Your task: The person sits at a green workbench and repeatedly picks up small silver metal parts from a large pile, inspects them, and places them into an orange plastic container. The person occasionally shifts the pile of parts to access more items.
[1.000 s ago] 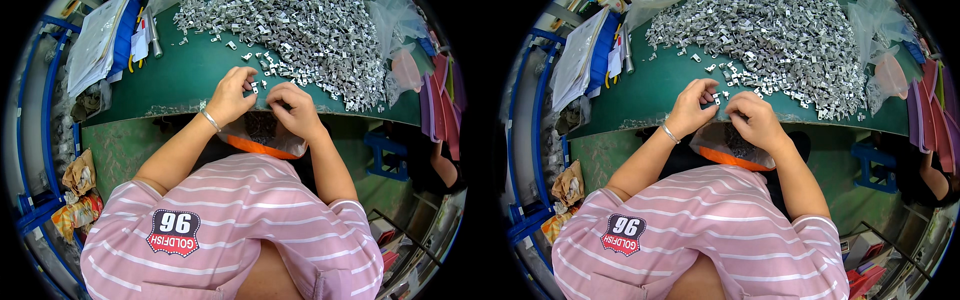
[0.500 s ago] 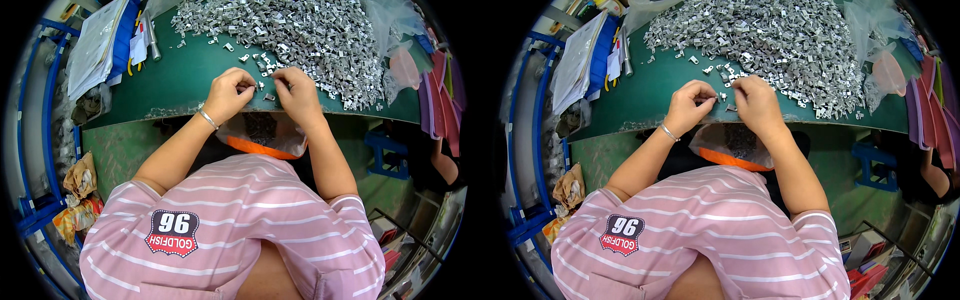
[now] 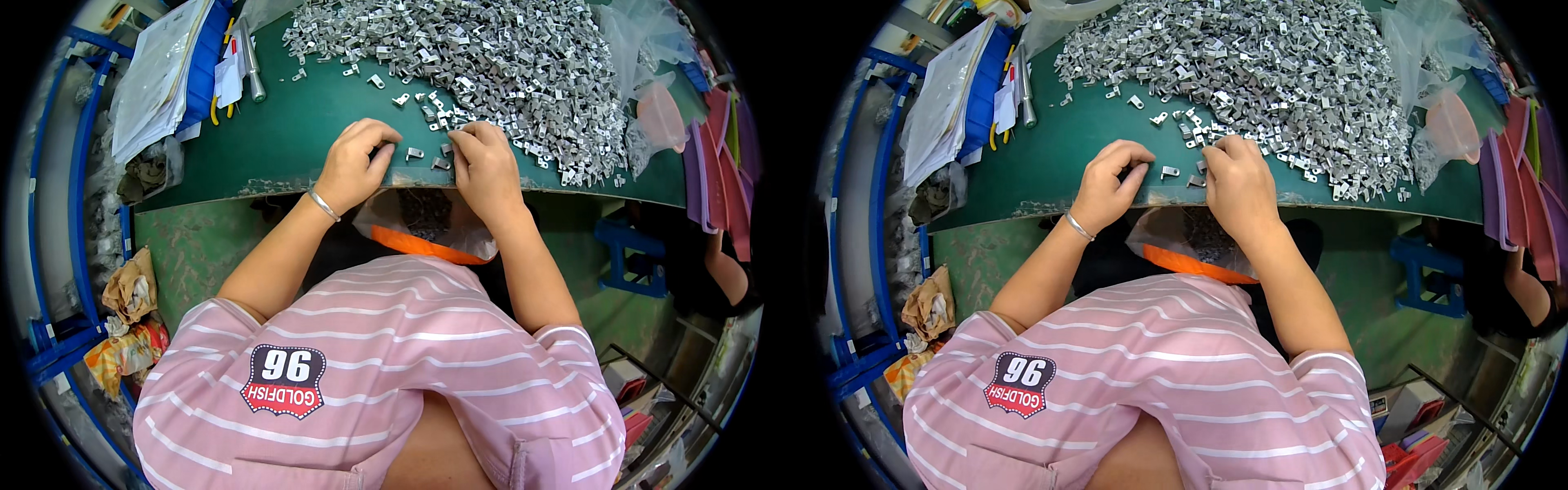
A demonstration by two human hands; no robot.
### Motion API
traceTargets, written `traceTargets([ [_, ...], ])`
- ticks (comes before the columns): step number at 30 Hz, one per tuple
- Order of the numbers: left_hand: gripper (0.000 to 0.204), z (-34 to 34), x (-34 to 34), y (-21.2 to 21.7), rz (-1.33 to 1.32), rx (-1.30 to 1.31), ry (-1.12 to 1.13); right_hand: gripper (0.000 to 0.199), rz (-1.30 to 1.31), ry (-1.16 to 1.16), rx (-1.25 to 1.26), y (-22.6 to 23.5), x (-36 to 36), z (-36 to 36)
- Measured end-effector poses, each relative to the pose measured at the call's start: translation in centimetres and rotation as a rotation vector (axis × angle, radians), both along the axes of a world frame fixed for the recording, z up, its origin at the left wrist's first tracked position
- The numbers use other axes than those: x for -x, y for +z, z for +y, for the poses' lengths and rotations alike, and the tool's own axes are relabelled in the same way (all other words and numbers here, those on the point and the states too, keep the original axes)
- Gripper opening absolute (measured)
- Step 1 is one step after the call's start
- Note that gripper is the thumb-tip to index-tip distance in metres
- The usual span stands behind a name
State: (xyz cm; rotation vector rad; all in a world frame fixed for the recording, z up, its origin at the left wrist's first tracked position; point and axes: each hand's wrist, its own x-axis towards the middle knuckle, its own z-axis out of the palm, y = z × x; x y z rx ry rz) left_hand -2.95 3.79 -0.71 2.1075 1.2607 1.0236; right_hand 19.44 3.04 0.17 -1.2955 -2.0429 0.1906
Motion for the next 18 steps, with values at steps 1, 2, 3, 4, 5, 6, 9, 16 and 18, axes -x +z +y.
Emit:
traceTargets([
  [1, 0.016, -0.1, -0.3, 0.3, 0.004, 0.009, -0.033, 0.015, -0.007, 0.008, -0.030, -0.1, -0.1, 0.0],
  [2, 0.017, -0.2, -0.8, 0.8, 0.010, 0.018, -0.064, 0.016, -0.033, 0.037, -0.049, -0.1, 0.0, -0.3],
  [3, 0.019, -0.2, -1.1, 1.0, 0.017, 0.027, -0.095, 0.017, -0.059, 0.065, -0.069, -0.1, 0.3, -0.8],
  [4, 0.022, -0.1, -1.2, 0.3, 0.080, -0.114, -0.166, 0.018, -0.085, 0.093, -0.089, 0.0, 0.4, -1.4],
  [5, 0.022, -0.5, -1.6, 0.1, 0.063, -0.081, -0.196, 0.018, -0.059, 0.124, -0.067, -0.3, 0.3, -1.9],
  [6, 0.022, -1.2, -2.0, -0.3, 0.077, -0.119, -0.211, 0.018, -0.034, 0.155, -0.045, -0.8, 0.2, -2.5],
  [9, 0.020, -2.8, -2.8, -0.1, 0.042, -0.127, -0.277, 0.017, 0.104, 0.229, 0.074, -0.6, -0.3, -4.4],
  [16, 0.030, 4.2, -2.5, 0.5, 0.239, -0.283, 0.106, 0.030, 0.001, -0.198, -0.053, -1.0, -1.8, -1.1],
  [18, 0.032, 6.0, -2.8, -0.5, 0.288, -0.206, 0.149, 0.034, -0.043, -0.269, -0.055, -1.8, -1.0, 0.2],
])
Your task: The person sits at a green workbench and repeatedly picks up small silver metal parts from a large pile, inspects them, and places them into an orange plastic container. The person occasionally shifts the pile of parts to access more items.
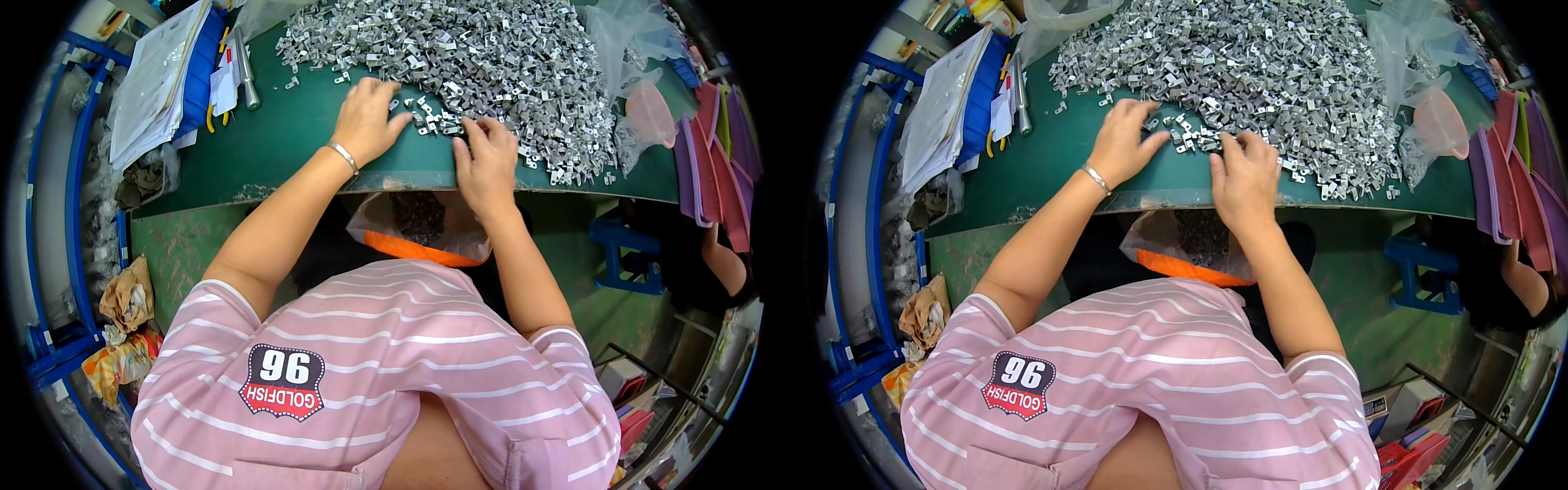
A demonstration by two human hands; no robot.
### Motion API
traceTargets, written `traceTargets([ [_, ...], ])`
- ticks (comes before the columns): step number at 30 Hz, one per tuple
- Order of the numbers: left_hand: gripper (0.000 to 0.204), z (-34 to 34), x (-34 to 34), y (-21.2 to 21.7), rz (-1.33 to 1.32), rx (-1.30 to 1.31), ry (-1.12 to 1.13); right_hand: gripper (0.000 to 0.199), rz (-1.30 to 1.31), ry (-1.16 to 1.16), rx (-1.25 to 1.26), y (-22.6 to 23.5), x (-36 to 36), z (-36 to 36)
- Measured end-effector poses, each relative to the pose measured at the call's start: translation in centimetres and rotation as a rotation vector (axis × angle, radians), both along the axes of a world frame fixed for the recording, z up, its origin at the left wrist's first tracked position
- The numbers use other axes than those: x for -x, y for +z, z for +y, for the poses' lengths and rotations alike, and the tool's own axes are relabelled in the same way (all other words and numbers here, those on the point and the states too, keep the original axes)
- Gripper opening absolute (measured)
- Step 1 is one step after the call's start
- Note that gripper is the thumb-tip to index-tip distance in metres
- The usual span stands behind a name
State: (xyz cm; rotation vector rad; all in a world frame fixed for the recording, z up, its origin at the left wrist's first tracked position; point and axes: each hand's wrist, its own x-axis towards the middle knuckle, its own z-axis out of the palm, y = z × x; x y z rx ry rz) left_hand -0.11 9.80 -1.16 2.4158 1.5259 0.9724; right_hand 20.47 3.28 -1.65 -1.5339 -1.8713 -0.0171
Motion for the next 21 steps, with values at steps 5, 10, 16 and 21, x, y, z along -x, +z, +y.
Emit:
traceTargets([
  [5, 0.028, -2.5, -1.1, -0.5, -0.134, 0.105, -0.162, 0.027, 0.217, 0.265, 0.048, 0.2, 1.1, -0.1],
  [10, 0.021, -5.6, -0.1, -0.1, -0.208, 0.161, -0.173, 0.019, 0.428, 0.219, 0.039, 0.3, -1.1, -1.0],
  [16, 0.014, -6.2, -0.1, 0.1, -0.250, 0.182, -0.164, 0.016, 0.183, 0.168, 0.121, 0.8, -1.8, -2.5],
  [21, 0.012, -5.4, 0.1, -0.4, -0.270, 0.147, -0.166, 0.014, 0.372, 0.228, 0.204, 0.3, -1.9, -2.8],
])
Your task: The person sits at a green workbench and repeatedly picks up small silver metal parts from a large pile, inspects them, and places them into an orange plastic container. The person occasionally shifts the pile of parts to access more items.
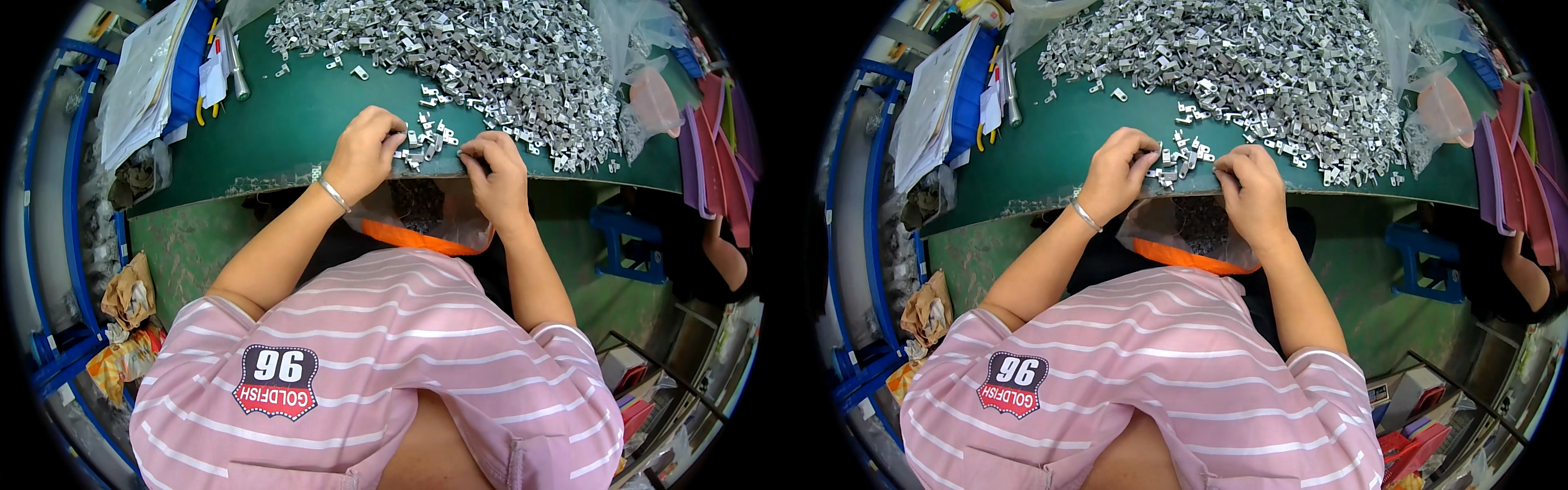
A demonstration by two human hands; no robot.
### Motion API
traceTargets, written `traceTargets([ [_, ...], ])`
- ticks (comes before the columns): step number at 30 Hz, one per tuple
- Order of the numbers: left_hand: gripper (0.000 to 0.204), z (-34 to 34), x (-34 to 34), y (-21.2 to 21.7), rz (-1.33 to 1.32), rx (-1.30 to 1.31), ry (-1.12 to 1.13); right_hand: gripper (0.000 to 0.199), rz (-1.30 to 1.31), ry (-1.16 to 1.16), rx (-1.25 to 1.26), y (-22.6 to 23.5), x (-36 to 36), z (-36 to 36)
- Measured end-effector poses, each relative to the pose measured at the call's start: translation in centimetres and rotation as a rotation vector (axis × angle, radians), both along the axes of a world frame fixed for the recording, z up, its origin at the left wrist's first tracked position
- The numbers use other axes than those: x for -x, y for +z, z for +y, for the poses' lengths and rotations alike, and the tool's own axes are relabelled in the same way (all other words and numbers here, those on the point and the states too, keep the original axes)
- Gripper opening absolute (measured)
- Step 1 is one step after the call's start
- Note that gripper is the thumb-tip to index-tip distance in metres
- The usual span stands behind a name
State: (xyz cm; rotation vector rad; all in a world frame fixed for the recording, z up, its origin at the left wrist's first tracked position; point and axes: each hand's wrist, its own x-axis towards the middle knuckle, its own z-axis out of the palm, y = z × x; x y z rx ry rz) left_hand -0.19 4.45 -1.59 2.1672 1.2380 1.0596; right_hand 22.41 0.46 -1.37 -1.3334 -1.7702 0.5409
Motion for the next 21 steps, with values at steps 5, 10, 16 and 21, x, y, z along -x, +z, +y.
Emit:
traceTargets([
  [5, 0.010, -1.0, 0.2, 1.1, -0.441, 0.507, 0.087, 0.015, 0.023, 0.285, -0.076, 1.1, 0.0, -0.6],
  [10, 0.017, -1.6, 0.0, 1.7, -0.869, 0.858, 0.032, 0.028, -0.016, 0.130, -0.030, 1.2, 2.5, 0.7],
  [16, 0.016, -2.5, 0.4, 2.8, -0.816, 0.915, -0.016, 0.026, 0.035, 0.103, -0.020, 0.3, 2.2, 1.3],
  [21, 0.018, -4.6, 0.1, 2.4, -0.155, 0.225, -0.254, 0.016, 0.051, 0.034, -0.101, 0.0, 1.5, 1.6],
])
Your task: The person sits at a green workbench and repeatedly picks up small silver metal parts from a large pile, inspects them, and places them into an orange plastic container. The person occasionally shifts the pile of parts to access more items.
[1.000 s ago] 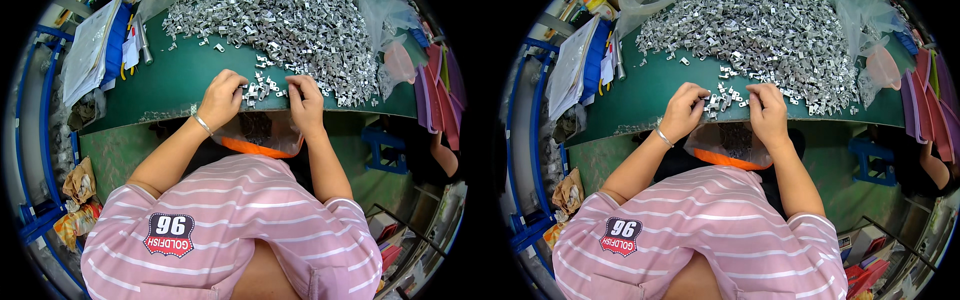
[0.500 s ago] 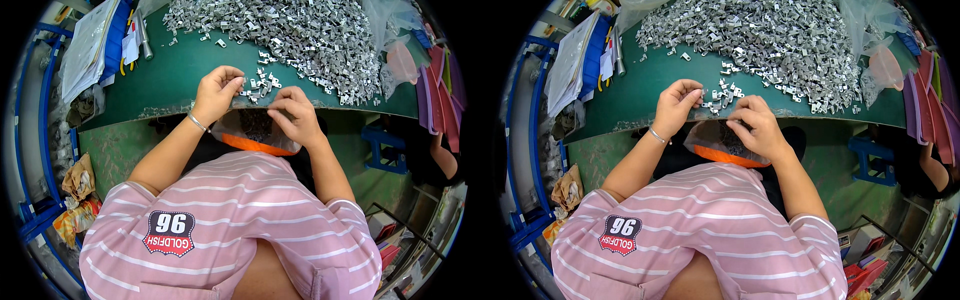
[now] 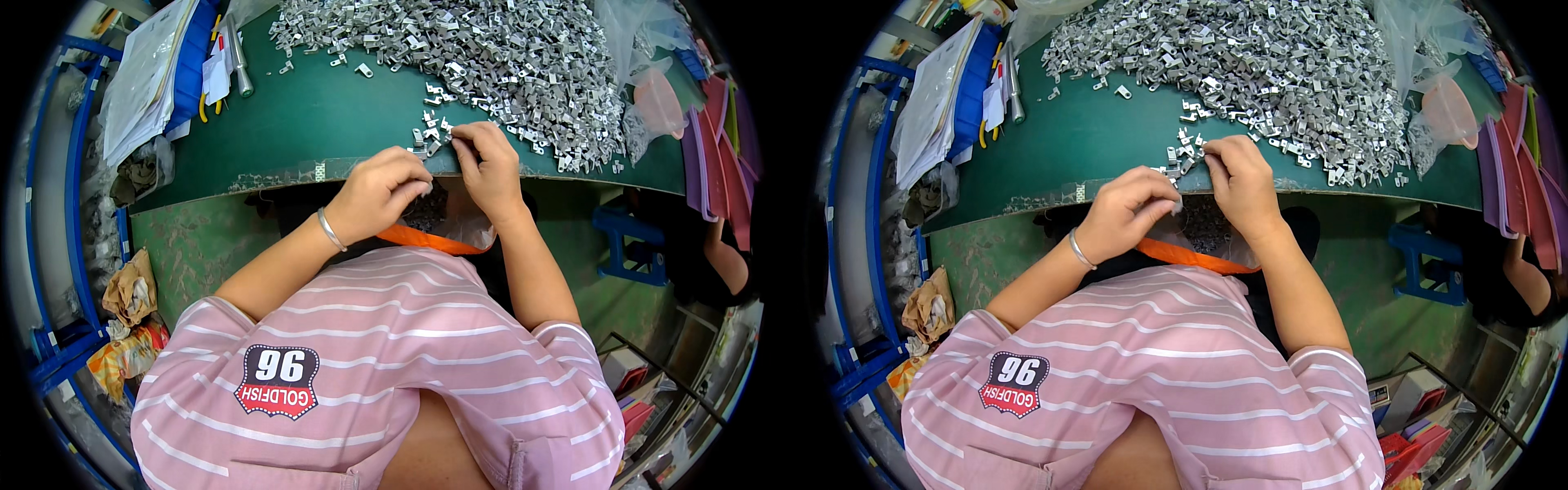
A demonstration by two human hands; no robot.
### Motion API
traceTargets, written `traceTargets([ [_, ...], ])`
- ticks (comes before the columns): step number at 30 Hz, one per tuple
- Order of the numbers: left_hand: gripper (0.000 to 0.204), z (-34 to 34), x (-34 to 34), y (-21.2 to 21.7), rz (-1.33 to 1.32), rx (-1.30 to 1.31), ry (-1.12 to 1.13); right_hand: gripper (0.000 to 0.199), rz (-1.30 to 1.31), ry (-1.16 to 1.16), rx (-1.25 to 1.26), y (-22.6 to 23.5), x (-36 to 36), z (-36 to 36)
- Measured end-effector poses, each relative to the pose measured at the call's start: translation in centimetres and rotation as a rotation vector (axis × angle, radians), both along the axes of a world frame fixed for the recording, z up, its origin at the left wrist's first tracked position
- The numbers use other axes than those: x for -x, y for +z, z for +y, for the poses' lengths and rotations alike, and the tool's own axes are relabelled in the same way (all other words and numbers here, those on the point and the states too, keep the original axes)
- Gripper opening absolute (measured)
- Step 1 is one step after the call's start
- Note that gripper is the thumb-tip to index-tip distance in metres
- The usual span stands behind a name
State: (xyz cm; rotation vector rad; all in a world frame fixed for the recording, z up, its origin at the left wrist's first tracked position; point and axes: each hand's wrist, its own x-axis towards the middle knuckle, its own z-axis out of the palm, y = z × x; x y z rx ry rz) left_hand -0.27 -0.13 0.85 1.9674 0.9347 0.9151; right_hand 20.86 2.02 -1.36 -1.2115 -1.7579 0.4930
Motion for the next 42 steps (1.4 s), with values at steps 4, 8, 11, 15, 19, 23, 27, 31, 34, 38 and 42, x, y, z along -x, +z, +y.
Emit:
traceTargets([
  [4, 0.024, 0.3, -0.6, 0.2, 0.108, -0.137, 0.227, 0.012, 0.127, 0.091, 0.204, 0.8, -1.3, -0.7],
  [8, 0.026, 1.3, -0.3, -1.4, 0.220, -0.223, 0.201, 0.019, -0.072, 0.229, 0.180, 1.8, -0.7, -0.7],
  [11, 0.024, 1.4, -0.5, -1.0, 0.215, -0.185, 0.213, 0.023, -0.183, 0.189, 0.063, 1.3, 0.5, -0.5],
  [15, 0.019, 1.3, -0.3, -1.0, 0.125, -0.159, 0.234, 0.019, -0.141, 0.198, 0.000, 0.8, 0.4, -0.4],
  [19, 0.015, 1.3, 0.2, -1.1, 0.046, -0.037, 0.271, 0.020, -0.100, 0.343, 0.079, 0.5, -1.1, -0.7],
  [23, 0.013, 1.3, 0.4, -1.4, 0.026, 0.011, 0.292, 0.022, -0.016, 0.289, 0.049, 1.5, 1.4, -1.2],
  [27, 0.014, 1.4, 0.4, -1.4, 0.005, 0.047, 0.305, 0.025, -0.132, 0.226, -0.147, 0.2, 3.2, -0.3],
  [31, 0.016, 1.2, 0.5, -1.4, -0.015, 0.093, 0.316, 0.027, -0.194, 0.224, -0.208, -0.6, 2.0, -0.1],
  [34, 0.017, 1.1, 0.5, -1.4, 0.000, 0.100, 0.313, 0.023, -0.161, 0.259, -0.198, -0.2, 2.6, -0.9],
  [38, 0.017, 1.1, 0.5, -1.5, -0.021, 0.101, 0.311, 0.021, -0.133, 0.168, -0.223, 0.1, 3.6, -1.2],
  [42, 0.019, 0.8, 0.9, -2.0, -0.017, -0.050, 0.244, 0.018, -0.069, 0.249, -0.196, 0.5, 2.7, -1.3],
])
